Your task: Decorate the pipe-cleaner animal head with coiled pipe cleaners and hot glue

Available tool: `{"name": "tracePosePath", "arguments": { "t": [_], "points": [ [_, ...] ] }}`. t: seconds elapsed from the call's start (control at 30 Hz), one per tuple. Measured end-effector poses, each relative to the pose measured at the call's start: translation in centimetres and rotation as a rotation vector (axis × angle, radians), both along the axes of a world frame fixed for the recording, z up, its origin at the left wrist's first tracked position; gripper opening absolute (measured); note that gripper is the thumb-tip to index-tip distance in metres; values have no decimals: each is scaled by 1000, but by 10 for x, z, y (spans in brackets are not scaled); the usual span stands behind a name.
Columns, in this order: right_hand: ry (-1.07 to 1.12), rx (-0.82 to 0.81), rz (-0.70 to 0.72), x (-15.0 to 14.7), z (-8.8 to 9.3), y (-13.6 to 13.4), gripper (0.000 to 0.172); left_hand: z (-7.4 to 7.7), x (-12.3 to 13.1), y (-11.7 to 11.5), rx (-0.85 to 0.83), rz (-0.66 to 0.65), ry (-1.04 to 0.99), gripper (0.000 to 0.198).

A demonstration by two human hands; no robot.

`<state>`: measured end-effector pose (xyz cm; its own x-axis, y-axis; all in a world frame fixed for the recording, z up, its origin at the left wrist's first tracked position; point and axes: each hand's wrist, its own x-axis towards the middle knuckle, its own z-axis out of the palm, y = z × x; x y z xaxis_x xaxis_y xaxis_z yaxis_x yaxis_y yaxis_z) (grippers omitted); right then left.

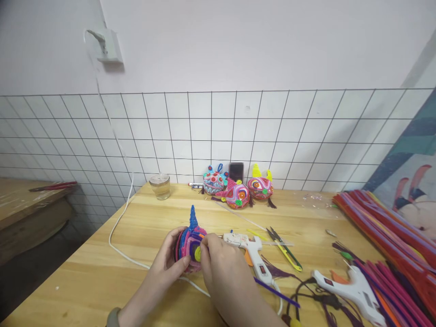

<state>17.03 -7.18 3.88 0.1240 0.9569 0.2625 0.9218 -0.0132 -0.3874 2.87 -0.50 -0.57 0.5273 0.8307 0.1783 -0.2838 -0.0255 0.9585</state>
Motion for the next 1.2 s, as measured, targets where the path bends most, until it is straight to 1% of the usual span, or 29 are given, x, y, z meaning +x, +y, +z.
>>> {"name": "tracePosePath", "arguments": {
  "t": [0.13, 0.3, 0.47, 0.63, 0.87, 0.97, 1.07, 1.2],
  "points": [
    [25, 8, 6, 2, 1, 0, 14, 0, -1, 1, -2, -7, -12, 44],
    [19, -14, 11, 3, 5, -1, 18, 3, -1, 1, -26, -1, -11, 44],
    [17, -42, 18, 3, 8, -2, 18, 4, 0, 1, -34, -7, -15, 42],
    [5, -61, 22, 2, 7, -1, 18, 2, -1, 2, -38, -13, -12, 43],
    [64, -46, 33, 7, 6, -1, 20, 0, -4, 3, -53, -45, -11, 45],
    [94, -14, 51, 10, 4, 1, 20, 0, -3, 4, -114, -97, -40, 42],
    [90, 34, 65, 13, 3, 1, 18, 1, -1, 4, -225, -156, -100, 39],
    [87, 83, 79, 17, 8, 0, 18, 2, 0, 3, -307, -160, -137, 37]
  ]
}}
